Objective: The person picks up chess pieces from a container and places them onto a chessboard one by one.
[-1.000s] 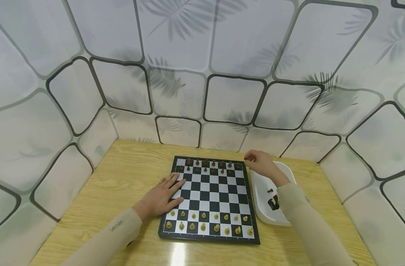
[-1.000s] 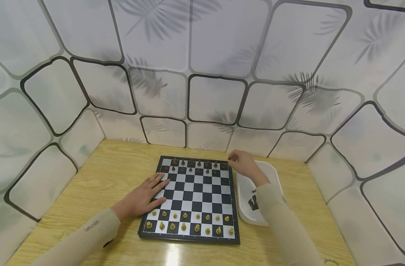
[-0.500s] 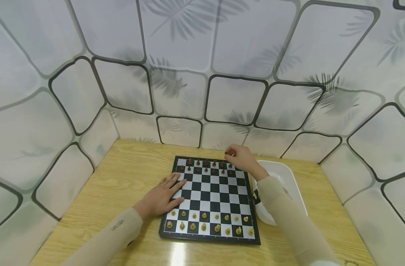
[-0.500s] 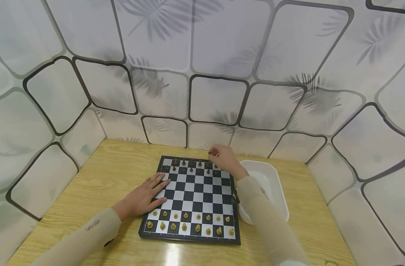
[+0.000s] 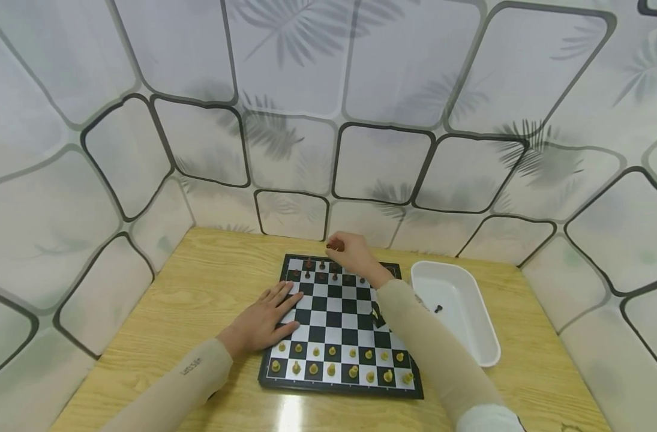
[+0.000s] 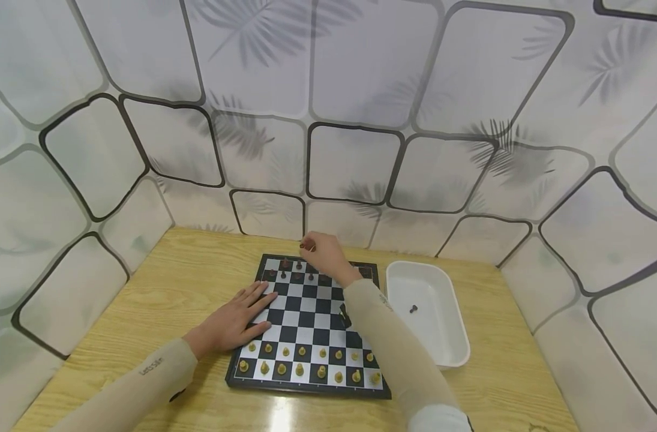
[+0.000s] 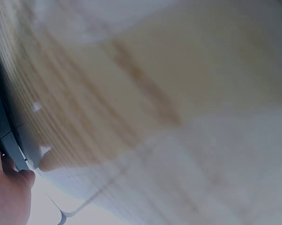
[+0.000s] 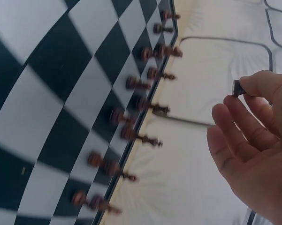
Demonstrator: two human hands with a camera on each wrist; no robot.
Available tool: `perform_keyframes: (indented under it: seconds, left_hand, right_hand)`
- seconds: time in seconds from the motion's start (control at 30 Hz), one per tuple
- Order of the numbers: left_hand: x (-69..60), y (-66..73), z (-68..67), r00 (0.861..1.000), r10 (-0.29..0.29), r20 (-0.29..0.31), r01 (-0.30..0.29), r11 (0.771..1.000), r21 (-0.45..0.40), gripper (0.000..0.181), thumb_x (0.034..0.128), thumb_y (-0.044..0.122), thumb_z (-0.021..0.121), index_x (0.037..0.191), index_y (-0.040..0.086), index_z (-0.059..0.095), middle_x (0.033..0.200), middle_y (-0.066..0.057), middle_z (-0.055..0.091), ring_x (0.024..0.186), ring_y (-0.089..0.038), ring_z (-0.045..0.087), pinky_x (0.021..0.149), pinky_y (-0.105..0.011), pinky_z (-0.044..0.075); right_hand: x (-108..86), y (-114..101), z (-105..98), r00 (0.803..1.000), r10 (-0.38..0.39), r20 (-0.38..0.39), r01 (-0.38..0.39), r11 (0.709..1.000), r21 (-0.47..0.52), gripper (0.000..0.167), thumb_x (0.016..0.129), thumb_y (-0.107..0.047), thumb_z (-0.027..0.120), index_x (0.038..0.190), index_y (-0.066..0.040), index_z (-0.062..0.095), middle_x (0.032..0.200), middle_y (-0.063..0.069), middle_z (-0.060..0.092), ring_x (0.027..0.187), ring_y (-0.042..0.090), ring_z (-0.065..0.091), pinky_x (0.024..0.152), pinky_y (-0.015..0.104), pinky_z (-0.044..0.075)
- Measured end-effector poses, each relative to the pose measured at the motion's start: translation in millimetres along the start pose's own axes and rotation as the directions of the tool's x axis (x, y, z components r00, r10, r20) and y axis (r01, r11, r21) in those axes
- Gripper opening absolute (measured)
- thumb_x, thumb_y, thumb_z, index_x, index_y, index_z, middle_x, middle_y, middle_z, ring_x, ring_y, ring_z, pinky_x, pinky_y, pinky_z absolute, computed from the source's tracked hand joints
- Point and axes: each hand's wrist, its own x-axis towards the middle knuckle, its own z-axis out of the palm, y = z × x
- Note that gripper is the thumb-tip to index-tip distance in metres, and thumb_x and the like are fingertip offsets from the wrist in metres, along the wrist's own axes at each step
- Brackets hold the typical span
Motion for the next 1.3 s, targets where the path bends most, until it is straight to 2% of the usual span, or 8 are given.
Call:
perform_keyframes:
  seconds: [0.2, 0.4, 0.5, 0.73, 1.03, 1.3]
  left_hand:
    - [-0.3, -0.7, 1.2, 1.0, -0.002, -0.003, 0.002, 1.0, 0.004, 0.075, 0.1082, 0.064, 0.036, 0.169, 0.021, 0.028, 0.177, -0.015, 0.019, 0.165, -0.034, 0.015, 0.132, -0.055, 0.023]
    - [-0.7, -1.0, 1.3, 1.0, 0.002, -0.006, -0.002, 1.0, 0.001, 0.074, 0.1082, 0.063, 0.037, 0.169, 0.02, 0.029, 0.176, -0.014, 0.02, 0.165, -0.034, 0.016, 0.132, -0.056, 0.024]
    - [-0.9, -1.6, 2.3, 1.0, 0.009, -0.014, -0.009, 1.0, 0.003, 0.074, 0.1084, 0.063, 0.038, 0.169, 0.02, 0.029, 0.176, -0.015, 0.02, 0.165, -0.034, 0.016, 0.132, -0.057, 0.025]
    - [-0.8, -2.2, 3.2, 0.999, 0.019, -0.026, -0.019, 1.0, 0.002, 0.074, 0.1086, 0.062, 0.038, 0.169, 0.02, 0.029, 0.176, -0.015, 0.019, 0.165, -0.034, 0.016, 0.131, -0.057, 0.026]
    - [-0.8, -2.6, 2.1, 0.999, 0.019, -0.029, -0.018, 1.0, 0.01, 0.074, 0.1086, 0.061, 0.039, 0.168, 0.02, 0.029, 0.176, -0.015, 0.019, 0.165, -0.034, 0.016, 0.132, -0.057, 0.025]
    - [-0.9, -1.2, 2.3, 0.999, 0.016, -0.028, -0.017, 1.0, -0.004, 0.073, 0.1085, 0.06, 0.04, 0.168, 0.019, 0.03, 0.176, -0.015, 0.019, 0.165, -0.035, 0.016, 0.131, -0.058, 0.026]
  right_hand:
    - [11.0, -13.6, 20.2, 1.0, -0.012, 0.014, 0.012, 1.0, 0.026, 0.022, 0.104, -0.022, 0.067, 0.119, -0.008, 0.072, 0.115, 0.009, 0.075, 0.108, 0.027, 0.07, 0.091, 0.046, 0.06]
    - [21.9, -20.9, 40.1, 0.999, -0.008, 0.041, 0.008, 1.0, -0.013, 0.019, 0.104, -0.02, 0.067, 0.116, -0.008, 0.073, 0.116, 0.011, 0.075, 0.115, 0.03, 0.069, 0.101, 0.05, 0.058]
    - [25.4, -22.2, 47.6, 0.998, -0.029, 0.049, 0.031, 0.998, -0.051, 0.018, 0.104, -0.02, 0.067, 0.116, -0.008, 0.075, 0.114, 0.011, 0.076, 0.112, 0.03, 0.07, 0.102, 0.05, 0.057]
    - [35.7, -16.5, 65.5, 0.997, -0.07, 0.031, 0.074, 0.987, -0.144, 0.02, 0.103, -0.02, 0.068, 0.117, -0.009, 0.078, 0.112, 0.009, 0.078, 0.105, 0.026, 0.072, 0.093, 0.044, 0.06]
    - [42.3, -19.5, 78.1, 0.999, -0.033, 0.039, 0.042, 0.97, -0.238, 0.019, 0.103, -0.022, 0.07, 0.116, -0.013, 0.08, 0.111, 0.004, 0.08, 0.102, 0.022, 0.074, 0.095, 0.042, 0.06]
    - [46.3, -16.6, 88.9, 0.999, -0.001, 0.034, 0.009, 0.972, -0.234, 0.016, 0.102, -0.021, 0.07, 0.112, -0.015, 0.081, 0.107, 0.003, 0.08, 0.09, 0.02, 0.072, 0.092, 0.045, 0.059]
